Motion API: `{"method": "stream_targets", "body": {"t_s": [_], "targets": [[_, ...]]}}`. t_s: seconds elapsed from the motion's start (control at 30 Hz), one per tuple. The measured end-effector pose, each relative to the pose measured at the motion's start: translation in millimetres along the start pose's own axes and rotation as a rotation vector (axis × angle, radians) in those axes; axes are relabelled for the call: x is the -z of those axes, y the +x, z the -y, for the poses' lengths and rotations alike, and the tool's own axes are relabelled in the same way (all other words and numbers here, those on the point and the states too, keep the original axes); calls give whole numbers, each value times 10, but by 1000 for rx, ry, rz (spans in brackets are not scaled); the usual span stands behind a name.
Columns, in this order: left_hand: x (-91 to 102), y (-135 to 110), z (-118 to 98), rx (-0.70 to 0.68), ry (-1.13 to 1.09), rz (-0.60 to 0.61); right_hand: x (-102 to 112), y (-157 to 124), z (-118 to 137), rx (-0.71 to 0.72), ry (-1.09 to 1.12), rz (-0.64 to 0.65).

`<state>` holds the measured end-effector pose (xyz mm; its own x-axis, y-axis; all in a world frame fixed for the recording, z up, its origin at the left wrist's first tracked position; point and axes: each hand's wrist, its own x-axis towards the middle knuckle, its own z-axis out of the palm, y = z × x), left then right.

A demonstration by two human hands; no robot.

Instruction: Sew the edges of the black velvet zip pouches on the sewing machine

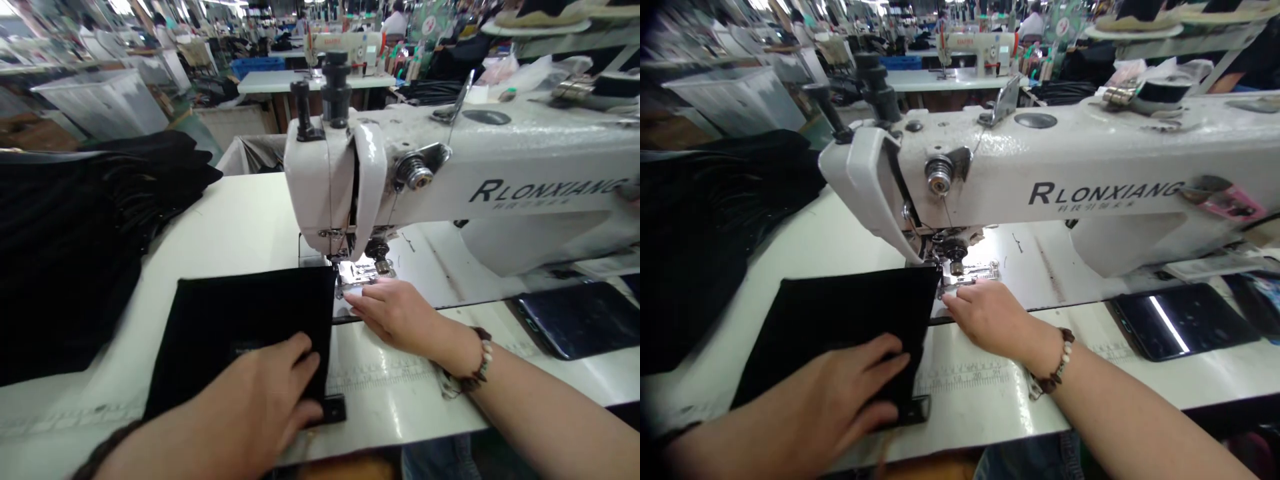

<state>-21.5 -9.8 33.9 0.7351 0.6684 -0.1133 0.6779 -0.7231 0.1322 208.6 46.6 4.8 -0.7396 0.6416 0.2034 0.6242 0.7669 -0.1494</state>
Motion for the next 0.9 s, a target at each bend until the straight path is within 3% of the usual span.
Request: {"method": "stream_targets", "body": {"t_s": [0.1, 0.23, 0.3, 0.47, 0.53, 0.63, 0.77, 0.9], "targets": [[-115, -132, -393, -92, 131, -100, 155, -95, 111, -15, 53, 81], [-135, -180, -483, -117, 219, -179, 294, -323, 410, 1, 217, 160], [-117, -197, -468, -124, 215, -252, 264, -431, 566, 42, 180, 66], [-117, -138, -545, -16, 242, -384, 86, -498, 745, 183, -53, -337], [-127, -90, -582, 29, 266, -422, 95, -460, 736, 220, -57, -394], [-128, -57, -596, -13, 230, -509, 191, -409, 720, 248, -67, -431], [-95, -82, -587, -55, 177, -477, 285, -434, 759, 265, -120, -434], [-72, -85, -604, -99, 158, -355, 263, -511, 784, 294, -158, -294]]}}
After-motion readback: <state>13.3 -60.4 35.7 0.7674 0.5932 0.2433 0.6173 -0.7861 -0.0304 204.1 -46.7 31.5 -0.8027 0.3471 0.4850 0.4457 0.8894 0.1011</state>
